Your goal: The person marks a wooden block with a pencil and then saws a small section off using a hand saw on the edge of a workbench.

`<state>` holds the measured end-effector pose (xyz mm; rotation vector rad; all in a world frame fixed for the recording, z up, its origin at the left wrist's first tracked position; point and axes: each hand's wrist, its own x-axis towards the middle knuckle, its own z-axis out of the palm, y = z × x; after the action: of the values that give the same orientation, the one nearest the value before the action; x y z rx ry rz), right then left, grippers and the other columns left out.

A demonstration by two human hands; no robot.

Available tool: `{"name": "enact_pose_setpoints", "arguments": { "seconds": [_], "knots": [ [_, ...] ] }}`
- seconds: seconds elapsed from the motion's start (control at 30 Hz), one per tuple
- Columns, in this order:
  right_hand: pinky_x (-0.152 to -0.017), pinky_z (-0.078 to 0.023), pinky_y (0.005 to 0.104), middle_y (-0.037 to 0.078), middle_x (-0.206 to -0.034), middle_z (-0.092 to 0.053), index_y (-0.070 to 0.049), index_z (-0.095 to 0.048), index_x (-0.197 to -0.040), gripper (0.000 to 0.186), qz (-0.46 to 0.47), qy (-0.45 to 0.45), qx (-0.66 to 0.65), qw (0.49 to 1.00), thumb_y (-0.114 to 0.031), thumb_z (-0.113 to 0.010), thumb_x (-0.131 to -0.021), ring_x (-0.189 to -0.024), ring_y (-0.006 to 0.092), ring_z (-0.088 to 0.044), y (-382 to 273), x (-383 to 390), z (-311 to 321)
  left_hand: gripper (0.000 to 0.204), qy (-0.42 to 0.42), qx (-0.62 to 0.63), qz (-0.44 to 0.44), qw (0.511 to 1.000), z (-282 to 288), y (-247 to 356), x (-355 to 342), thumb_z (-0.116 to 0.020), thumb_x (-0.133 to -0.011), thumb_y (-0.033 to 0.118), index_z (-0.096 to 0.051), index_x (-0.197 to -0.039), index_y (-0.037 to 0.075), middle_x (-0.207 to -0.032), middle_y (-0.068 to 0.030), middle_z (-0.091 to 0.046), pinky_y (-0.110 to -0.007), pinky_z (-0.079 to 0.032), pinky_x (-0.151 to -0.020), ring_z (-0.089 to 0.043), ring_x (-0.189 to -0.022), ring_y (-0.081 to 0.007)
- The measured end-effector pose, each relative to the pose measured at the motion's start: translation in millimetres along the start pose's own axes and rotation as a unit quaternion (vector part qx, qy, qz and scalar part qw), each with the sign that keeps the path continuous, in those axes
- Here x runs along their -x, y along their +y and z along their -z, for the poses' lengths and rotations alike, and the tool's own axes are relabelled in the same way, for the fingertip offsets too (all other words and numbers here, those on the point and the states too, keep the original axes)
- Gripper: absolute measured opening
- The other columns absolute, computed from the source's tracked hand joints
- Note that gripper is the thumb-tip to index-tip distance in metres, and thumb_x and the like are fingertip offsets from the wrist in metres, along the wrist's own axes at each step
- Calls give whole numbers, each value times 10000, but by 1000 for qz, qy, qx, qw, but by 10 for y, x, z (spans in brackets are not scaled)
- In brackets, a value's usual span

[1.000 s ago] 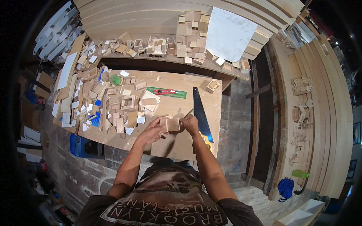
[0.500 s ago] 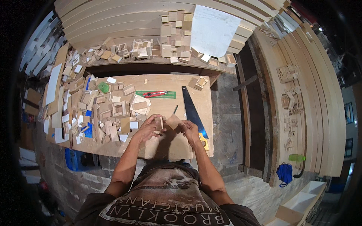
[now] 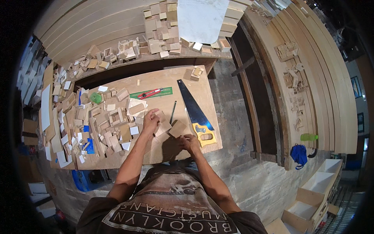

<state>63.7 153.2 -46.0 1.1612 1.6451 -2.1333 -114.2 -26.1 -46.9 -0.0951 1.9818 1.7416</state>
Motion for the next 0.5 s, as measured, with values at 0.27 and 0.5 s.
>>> {"name": "enact_pose_setpoints", "arguments": {
  "seconds": [0.27, 0.5],
  "knots": [
    [-939, -455, 557, 138, -1242, -614, -73, -620, -1230, 427, 220, 196, 589, 752, -244, -717, -851, -1187, 365, -568, -117, 426, 519, 366, 91, -285, -161, 940, 85, -63, -462, -579, -926, -23, -604, -1290, 3, -1152, -241, -644, -478, -506, -958, -616, -1100, -419],
    [-1021, -342, 526, 157, -1126, -652, -23, -615, -1075, 346, 284, 171, 628, 703, -271, -694, -848, -1173, 294, -561, 86, 216, 684, 404, 74, -443, -215, 867, -212, 262, -70, -627, -909, 102, -621, -1292, -29, -1304, -244, -551, -497, -453, -1016, -512, -1251, -433]
  ]
}}
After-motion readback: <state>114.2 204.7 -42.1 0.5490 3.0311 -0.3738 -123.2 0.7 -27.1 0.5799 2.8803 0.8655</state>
